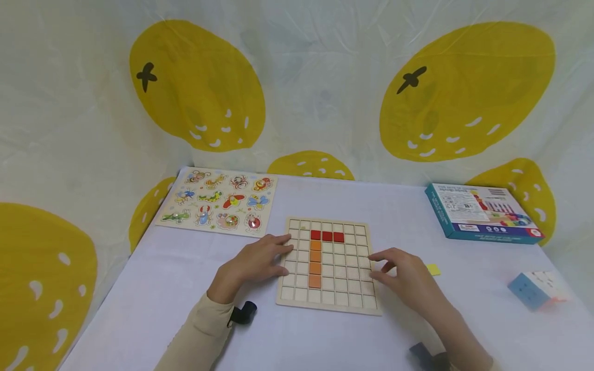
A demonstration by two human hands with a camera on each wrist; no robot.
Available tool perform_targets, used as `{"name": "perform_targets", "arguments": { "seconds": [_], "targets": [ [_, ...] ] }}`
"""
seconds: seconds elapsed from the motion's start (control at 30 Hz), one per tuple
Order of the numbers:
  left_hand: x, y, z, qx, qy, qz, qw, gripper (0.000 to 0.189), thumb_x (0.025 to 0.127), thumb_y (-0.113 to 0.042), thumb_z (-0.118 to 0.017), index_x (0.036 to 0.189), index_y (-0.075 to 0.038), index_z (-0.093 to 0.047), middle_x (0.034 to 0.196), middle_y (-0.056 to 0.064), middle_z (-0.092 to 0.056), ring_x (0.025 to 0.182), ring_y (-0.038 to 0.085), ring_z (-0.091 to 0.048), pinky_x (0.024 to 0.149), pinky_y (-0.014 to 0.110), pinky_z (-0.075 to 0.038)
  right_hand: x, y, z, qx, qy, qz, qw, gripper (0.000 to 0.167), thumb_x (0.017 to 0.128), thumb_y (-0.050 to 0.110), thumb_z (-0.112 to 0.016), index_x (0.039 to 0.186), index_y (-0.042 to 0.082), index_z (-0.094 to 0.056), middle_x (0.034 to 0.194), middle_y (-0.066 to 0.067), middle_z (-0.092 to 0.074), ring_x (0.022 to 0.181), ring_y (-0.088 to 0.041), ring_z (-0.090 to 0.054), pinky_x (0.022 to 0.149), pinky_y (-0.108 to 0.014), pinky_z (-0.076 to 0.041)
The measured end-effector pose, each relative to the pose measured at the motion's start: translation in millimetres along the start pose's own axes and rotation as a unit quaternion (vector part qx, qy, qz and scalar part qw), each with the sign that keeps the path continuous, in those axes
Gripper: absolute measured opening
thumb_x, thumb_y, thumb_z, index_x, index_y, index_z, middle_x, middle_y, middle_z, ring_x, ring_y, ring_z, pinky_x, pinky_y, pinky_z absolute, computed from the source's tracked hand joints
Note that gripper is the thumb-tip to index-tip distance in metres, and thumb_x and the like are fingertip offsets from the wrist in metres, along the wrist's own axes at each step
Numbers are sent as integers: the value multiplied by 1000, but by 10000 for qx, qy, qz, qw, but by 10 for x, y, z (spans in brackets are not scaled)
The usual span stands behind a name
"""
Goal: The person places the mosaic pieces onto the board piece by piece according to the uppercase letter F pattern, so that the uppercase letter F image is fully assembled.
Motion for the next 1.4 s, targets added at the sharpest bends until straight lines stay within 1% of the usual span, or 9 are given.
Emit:
{"name": "perform_targets", "arguments": {
  "seconds": [0.1,0.2,0.3,0.53,0.63,0.87,0.97,1.17,1.4],
  "targets": [
    [4,-5,1,-42,-1,-23,10000,63,89,-38,-79,145,-19,-59,166,-1,-40,148,24,-43,113,46,-48,-2,-264,81,-169,143,-357,9991,47,86,27,-82,129,14,-69,118,-13,-72,93,-21,-65,70,-25,-55],
    [4,-9,-1,-72,3,-33,10000,63,89,-37,-79,145,-19,-59,165,-1,-40,148,24,-44,113,46,-48,-17,-511,127,-354,333,-627,9968,55,86,33,-82,134,13,-66,128,-19,-69,91,-20,-68,73,-33,-59],
    [3,-10,1,-76,-4,-22,10000,63,88,-36,-79,145,-19,-59,165,-1,-40,148,24,-44,113,46,-48,-26,-728,125,-516,543,-822,9938,59,84,36,-83,135,12,-65,132,-23,-66,88,-19,-68,74,-38,-61],
    [6,-5,19,-27,9,34,10000,63,89,-37,-79,146,-19,-58,166,-1,-39,149,24,-42,114,47,-48,-15,-1020,31,-633,949,-1043,9880,62,83,34,-84,135,8,-64,135,-27,-63,95,-27,-67,86,-52,-60],
    [7,-1,20,-17,15,48,10000,63,89,-38,-78,146,-20,-58,166,-2,-39,149,24,-42,114,47,-48,-18,-1081,1,-573,1003,-1084,9874,59,83,30,-84,135,8,-64,134,-27,-62,95,-26,-66,90,-52,-61],
    [17,9,-9,8,25,8,10000,63,89,-37,-78,146,-19,-58,166,-2,-39,149,24,-42,113,46,-49,13,-1153,-32,-328,988,-1131,9881,42,85,21,-83,123,8,-70,121,-21,-68,89,-21,-61,77,-35,-63],
    [19,10,-17,21,17,-15,10000,63,89,-38,-78,146,-19,-58,166,-2,-39,149,23,-43,114,45,-48,30,-1174,-46,-295,1021,-1198,9871,39,86,22,-82,119,5,-70,114,-19,-69,87,-21,-60,74,-33,-61],
    [12,9,-17,-46,-15,-36,10000,63,89,-37,-78,146,-19,-58,166,-1,-39,148,24,-43,112,45,-49,22,-1184,-40,-173,1004,-1349,9856,40,88,25,-80,119,1,-68,109,-17,-71,89,-22,-60,77,-36,-60],
    [-2,10,-17,-74,-42,-40,10000,63,89,-37,-78,146,-18,-58,165,-1,-40,149,25,-42,112,47,-49,15,-1110,63,28,476,-1206,9916,27,90,17,-78,112,4,-70,114,-21,-71,95,-27,-66,86,-43,-63]
  ]
}}
Point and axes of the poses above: each hand's wrist, its own x-axis towards the middle knuckle, its own z-axis out of the back of the hand, y = z × x, the point moved 10 cm from there along x, towards the middle knuckle
